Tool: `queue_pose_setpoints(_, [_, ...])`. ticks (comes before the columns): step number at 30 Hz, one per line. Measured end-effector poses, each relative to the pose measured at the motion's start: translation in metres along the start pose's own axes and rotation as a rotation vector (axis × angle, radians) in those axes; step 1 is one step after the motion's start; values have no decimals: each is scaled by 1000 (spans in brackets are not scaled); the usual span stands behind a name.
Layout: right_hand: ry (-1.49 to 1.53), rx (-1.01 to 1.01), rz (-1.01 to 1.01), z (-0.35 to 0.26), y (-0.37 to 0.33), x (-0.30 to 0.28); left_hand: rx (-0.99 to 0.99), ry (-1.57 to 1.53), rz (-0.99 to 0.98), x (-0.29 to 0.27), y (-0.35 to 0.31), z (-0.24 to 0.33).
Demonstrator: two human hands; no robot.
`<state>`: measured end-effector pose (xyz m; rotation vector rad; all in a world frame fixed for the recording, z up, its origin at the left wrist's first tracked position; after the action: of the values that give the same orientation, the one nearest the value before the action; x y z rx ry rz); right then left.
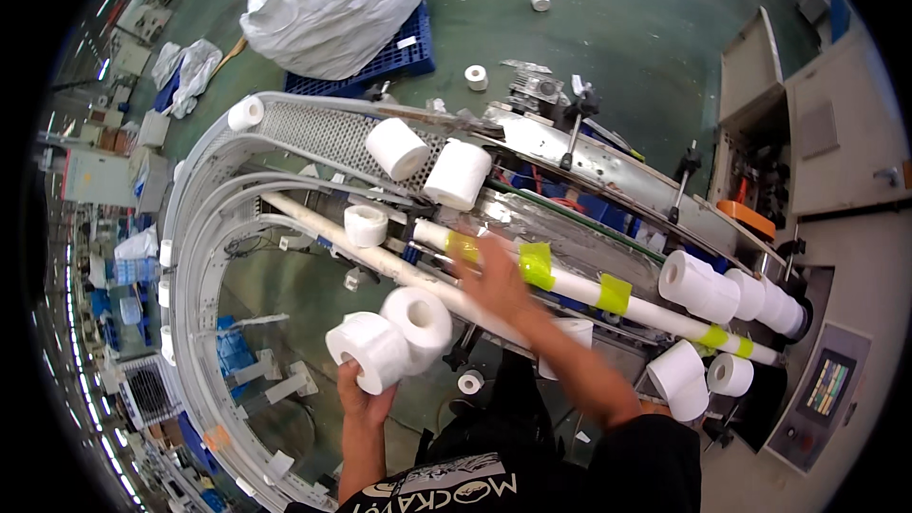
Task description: The person operates a large paper-winding machine, retrieves a bundle of white paper tubes, and manually sorts toilet paper rolls from a rotating conveyor belt onto an output track.
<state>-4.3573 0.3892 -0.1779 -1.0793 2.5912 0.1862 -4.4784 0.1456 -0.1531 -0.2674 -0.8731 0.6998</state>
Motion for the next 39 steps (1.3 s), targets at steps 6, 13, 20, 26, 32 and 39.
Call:
queue_pose_setpoints(6, [-433,78,-118,93,190,-4,107,7,20,-31,-25,12])
queue_pose_setpoints(13, [-155,275,-382,139,215,17,100,-30,121,-87,-79,-26])
queue_pose_setpoints(20, [321,286,337,183,178,27,-7,-14,183,-91,-93,-20])
queue_pose_setpoints(26, [407,376,514,173,167,37,-16,22,147,-98,-71,-12])
queue_pose_setpoints(32, [-431,164,320,90,51,-121,14,-28,88,-102,-93,-31])
queue_pose_setpoints(39, [-851,1186,680,247,-262,-425,-232,193,132,-97,-54,-42])
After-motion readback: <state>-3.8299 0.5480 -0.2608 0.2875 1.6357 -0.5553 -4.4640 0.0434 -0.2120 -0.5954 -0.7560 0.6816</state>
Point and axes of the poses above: each hand's wrist, its own y-axis towards the middle knuckle, its own x-axis out of the palm, z = x × y, the point moved 4 cm from there along y, towards the middle knuckle, and after that the axes turned 10 degrees about -z, right-handed, at the moved point
